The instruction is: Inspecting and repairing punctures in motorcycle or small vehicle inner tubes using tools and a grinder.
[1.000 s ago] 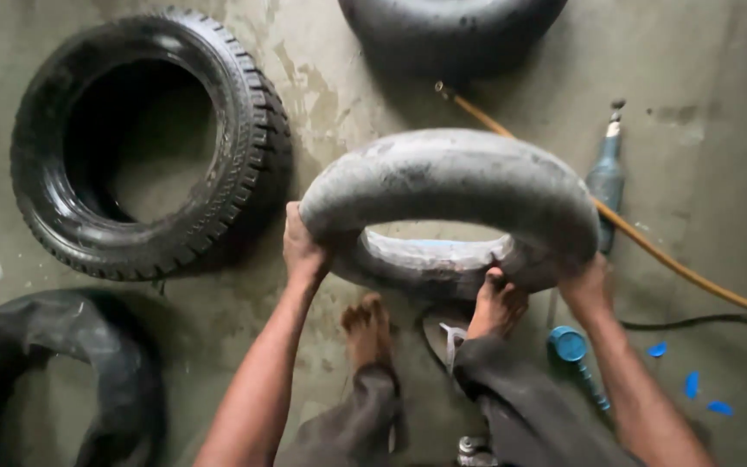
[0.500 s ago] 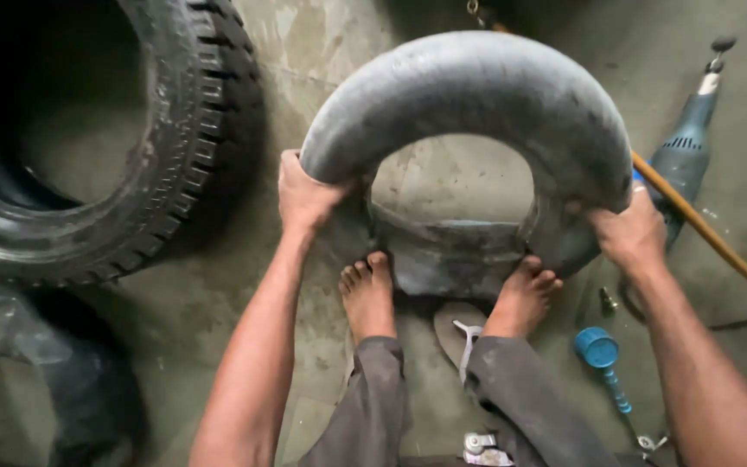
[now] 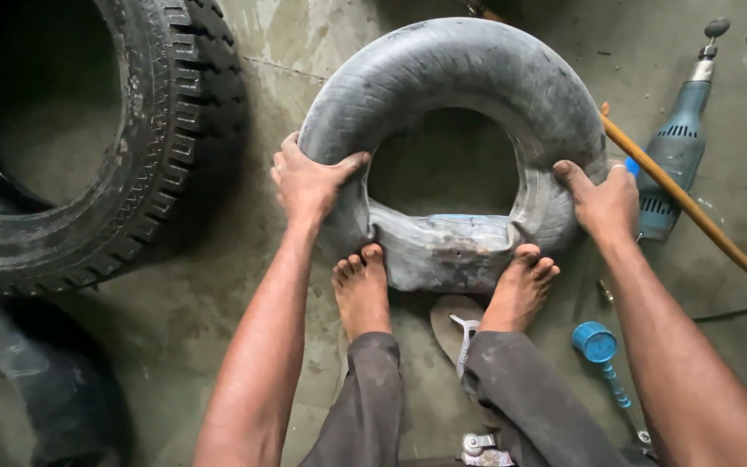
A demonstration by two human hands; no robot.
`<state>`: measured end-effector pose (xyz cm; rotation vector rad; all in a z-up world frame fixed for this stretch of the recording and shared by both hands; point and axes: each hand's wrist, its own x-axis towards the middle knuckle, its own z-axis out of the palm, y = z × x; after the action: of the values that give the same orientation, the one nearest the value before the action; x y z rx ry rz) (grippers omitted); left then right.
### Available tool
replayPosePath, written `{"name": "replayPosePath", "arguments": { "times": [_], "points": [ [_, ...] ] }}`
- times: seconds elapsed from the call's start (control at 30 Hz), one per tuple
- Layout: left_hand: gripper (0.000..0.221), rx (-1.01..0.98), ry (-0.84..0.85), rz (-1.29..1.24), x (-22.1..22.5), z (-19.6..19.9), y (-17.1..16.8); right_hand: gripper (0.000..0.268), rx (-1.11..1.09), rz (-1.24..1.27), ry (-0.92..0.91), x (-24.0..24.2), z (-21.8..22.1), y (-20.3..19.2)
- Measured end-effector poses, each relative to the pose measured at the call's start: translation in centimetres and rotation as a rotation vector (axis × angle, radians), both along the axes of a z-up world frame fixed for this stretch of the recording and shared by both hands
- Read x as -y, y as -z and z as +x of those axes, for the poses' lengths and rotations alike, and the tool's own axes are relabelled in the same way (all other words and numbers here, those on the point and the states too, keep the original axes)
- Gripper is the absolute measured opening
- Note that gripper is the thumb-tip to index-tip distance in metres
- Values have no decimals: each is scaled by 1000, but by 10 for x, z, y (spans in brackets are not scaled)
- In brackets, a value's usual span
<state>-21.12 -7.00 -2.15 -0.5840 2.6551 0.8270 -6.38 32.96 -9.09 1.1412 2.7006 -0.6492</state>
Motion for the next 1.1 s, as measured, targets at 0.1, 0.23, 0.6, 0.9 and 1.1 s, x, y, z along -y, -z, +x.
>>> {"name": "replayPosePath", "arguments": {
  "times": [0.1, 0.23, 0.6, 0.9, 1.1],
  "points": [
    [114, 1, 12, -22, 0, -3, 5, 97, -23, 57, -23, 4, -3, -3],
    [114, 13, 24, -15, 0, 7, 8, 91, -12, 28, 0, 45, 5, -29],
    [86, -777, 486, -334, -26, 78, 4, 55, -337, 292, -959, 91, 52, -44],
    [38, -431, 976, 18, -31, 92, 48, 42, -20, 11, -953, 65, 28, -43],
    [45, -279, 960, 30, -32, 76, 42, 35, 52, 250, -901, 82, 19, -29]
  ]
}}
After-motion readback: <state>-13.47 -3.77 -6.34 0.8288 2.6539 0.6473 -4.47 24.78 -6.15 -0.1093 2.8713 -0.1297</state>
